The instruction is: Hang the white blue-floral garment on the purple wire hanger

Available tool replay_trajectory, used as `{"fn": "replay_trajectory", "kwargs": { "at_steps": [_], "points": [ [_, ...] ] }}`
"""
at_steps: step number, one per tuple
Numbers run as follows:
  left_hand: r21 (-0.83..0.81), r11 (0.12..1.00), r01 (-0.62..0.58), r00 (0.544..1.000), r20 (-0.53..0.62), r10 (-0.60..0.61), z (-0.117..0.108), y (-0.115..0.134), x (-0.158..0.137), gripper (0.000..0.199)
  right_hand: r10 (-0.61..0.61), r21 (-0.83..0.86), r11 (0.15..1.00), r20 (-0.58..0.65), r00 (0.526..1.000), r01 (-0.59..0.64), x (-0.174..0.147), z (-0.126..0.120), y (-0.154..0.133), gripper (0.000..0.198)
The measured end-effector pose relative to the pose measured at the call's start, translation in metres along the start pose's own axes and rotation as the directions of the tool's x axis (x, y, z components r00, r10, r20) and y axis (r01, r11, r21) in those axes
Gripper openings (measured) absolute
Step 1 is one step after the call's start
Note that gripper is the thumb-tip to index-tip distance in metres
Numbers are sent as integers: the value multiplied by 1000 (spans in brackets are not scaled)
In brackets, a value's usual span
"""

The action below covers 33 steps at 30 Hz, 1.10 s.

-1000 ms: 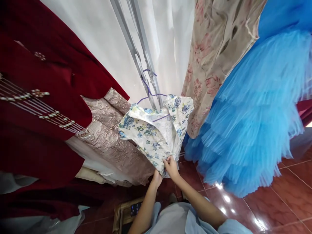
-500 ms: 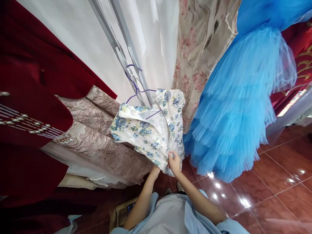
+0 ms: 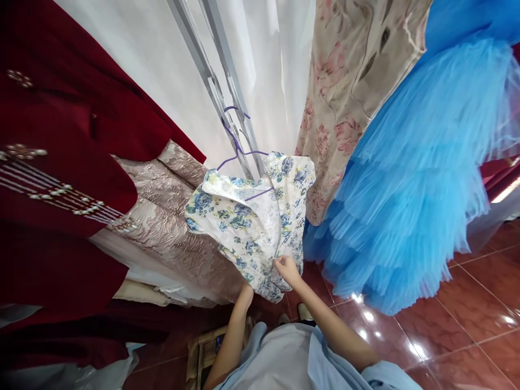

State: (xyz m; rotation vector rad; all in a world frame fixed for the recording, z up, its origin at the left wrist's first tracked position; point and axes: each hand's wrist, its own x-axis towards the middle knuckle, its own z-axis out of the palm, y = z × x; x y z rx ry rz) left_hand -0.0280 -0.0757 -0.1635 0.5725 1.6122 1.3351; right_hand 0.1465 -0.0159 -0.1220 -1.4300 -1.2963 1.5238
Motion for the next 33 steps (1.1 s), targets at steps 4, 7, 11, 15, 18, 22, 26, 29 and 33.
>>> {"fn": "replay_trajectory", "kwargs": {
  "at_steps": [4,7,11,15,18,22,26,29,33],
  "points": [
    [62,986,-155,915,-367,167,-39,3,10,48,-1,24,1000,112,994,-2,-8,10,8,35],
    [261,913,-312,794,-456,402,-45,-5,0,43,-10,58,998,161,987,1,-15,17,13,34],
    [404,772,-490,845,3,535,-6,-13,-25,29,1,132,991,162,987,-22,-22,22,11,38],
    [401,747,-530,840,130,526,37,-4,-34,21,1,147,989,138,990,-21,-29,20,2,41],
    [384,743,-548,833,176,524,49,4,-32,16,-30,150,988,60,998,21,-34,16,-7,42],
    [365,721,-589,808,225,545,53,9,-30,21,-55,152,986,-50,997,62,-29,8,-47,41],
    [402,671,-623,781,264,567,53,10,-27,26,-197,181,961,-90,976,211,-10,-4,-135,42],
    [428,644,-634,772,294,564,51,9,-24,27,-370,236,893,-98,924,383,7,-12,-214,41],
    [468,652,-596,800,285,527,49,1,-27,24,-506,307,796,-138,852,522,26,-14,-300,37]
  ]
}}
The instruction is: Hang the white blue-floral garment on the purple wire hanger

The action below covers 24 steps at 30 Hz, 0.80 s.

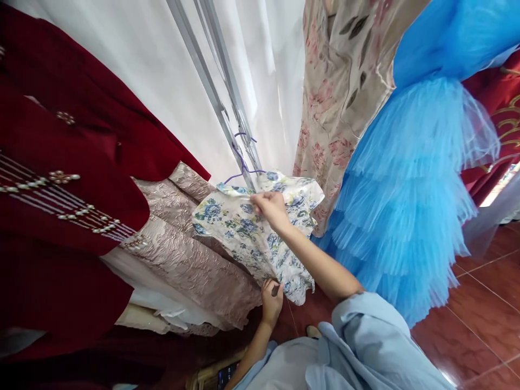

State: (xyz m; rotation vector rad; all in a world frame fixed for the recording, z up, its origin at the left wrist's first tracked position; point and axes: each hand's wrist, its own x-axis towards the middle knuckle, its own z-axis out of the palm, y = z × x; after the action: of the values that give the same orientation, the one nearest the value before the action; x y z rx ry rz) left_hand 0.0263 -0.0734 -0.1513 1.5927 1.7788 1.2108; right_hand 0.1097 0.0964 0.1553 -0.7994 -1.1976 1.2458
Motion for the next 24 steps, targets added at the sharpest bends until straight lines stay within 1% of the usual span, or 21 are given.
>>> {"fn": "replay_trajectory", "kwargs": {
  "at_steps": [2,5,7,8,9,10,11,12,13,14,15,17,18,19,21,24],
  "points": [
    [-14,999,32,999,8,-32,3,-3,-7,24,-45,23,999,-16,999,46,18,8,-18,36],
    [-83,996,46,999,19,-44,-1,-2,-11,26,-68,27,997,13,998,67,26,12,-32,31],
    [-132,991,-7,999,-34,2,-17,11,2,21,-60,10,998,56,997,59,21,9,-34,27],
    [-144,988,-58,995,-92,45,-30,24,15,20,-54,-2,999,68,996,54,17,7,-34,26],
    [-139,983,-123,980,-170,98,-46,40,32,22,-50,-12,999,76,996,51,12,4,-33,25],
    [-112,974,-196,952,-259,162,-65,61,52,22,-50,-20,998,82,995,52,7,2,-32,25],
    [-77,958,-277,909,-344,235,-85,86,75,24,-56,-30,998,85,995,59,3,0,-31,25],
    [-28,933,-359,857,-406,317,-106,113,99,27,-69,-42,996,87,994,73,-1,-2,-31,25],
    [45,890,-454,797,-425,428,-125,140,124,31,-87,-56,994,90,992,93,-5,-4,-30,25],
    [112,843,-526,754,-398,523,-142,167,147,34,-108,-73,991,94,990,115,-7,-5,-30,25],
    [168,800,-576,731,-332,596,-157,192,168,35,-126,-92,987,98,987,136,-8,-6,-30,24],
    [252,713,-654,709,-126,694,-177,232,202,32,-158,-119,978,104,982,170,-8,-8,-30,25],
    [277,684,-675,702,-45,711,-182,246,214,28,-170,-132,974,103,980,182,-7,-9,-30,25],
    [297,661,-689,697,22,717,-185,256,222,25,-177,-145,971,98,979,190,-5,-10,-30,26],
    [320,641,-698,695,88,713,-187,267,230,21,-182,-165,967,84,980,194,1,-12,-28,28],
    [319,646,-694,698,77,712,-185,272,230,18,-169,-167,970,72,983,178,8,-13,-22,28]
  ]
}}
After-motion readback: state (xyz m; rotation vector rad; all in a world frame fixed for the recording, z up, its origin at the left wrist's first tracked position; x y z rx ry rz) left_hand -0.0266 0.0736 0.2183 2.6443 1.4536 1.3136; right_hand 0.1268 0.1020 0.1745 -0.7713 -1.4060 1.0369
